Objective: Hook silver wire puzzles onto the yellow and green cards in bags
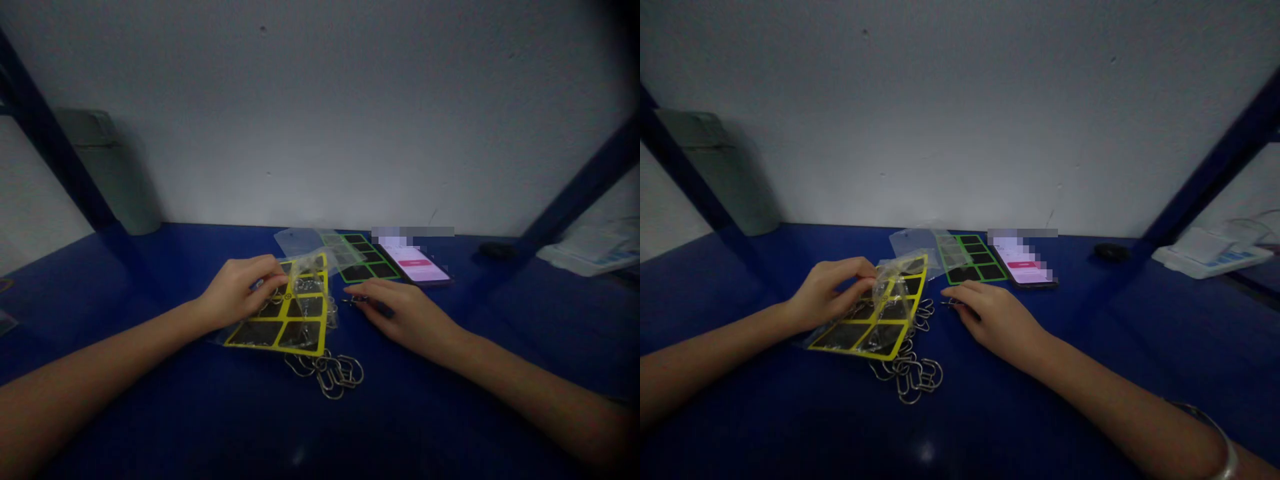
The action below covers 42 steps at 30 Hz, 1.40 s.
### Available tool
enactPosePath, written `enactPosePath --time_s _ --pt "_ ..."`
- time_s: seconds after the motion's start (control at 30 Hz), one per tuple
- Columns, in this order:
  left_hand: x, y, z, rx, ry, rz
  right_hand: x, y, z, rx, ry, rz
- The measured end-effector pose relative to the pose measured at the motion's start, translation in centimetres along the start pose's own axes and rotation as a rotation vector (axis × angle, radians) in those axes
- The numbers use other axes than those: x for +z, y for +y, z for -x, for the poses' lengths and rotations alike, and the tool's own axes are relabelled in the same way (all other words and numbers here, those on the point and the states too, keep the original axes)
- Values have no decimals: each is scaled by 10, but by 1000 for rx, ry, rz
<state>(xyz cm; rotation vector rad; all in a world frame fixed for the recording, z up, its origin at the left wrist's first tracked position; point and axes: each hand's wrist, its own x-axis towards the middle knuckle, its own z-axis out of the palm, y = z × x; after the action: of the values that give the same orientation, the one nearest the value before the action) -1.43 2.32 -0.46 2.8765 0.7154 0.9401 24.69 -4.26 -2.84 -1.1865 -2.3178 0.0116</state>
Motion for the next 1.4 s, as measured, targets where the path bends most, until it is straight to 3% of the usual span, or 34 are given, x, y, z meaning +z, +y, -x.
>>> enactPosePath --time_s 0.23,0.37,0.5,0.63,0.73,0.83,0.93,1.03,1.2,1.4 --pt "-1 4 0 17 23 1 0 -9 1 -203 245 59" --pt "-2 9 0 43 21 28 -6 -22 2 -397 385 179" --pt "-3 15 0 84 -17 71 -12 -34 -3 -562 310 233" --pt "-3 17 0 96 -47 90 -10 -36 -7 -619 241 186" --pt "-4 16 0 78 -43 73 -9 -31 -6 -599 200 188" --pt "-3 12 0 58 10 3 -10 -24 -2 -544 258 182" --pt "-1 6 0 37 125 -79 -9 -16 2 -369 266 58" --pt "1 0 0 -2 181 -99 -7 -10 4 -164 113 -109" --pt "3 -4 2 -23 150 -82 -3 -7 4 -120 -158 -147" --pt "3 -3 3 -10 87 -63 -3 1 1 -45 -79 -57"
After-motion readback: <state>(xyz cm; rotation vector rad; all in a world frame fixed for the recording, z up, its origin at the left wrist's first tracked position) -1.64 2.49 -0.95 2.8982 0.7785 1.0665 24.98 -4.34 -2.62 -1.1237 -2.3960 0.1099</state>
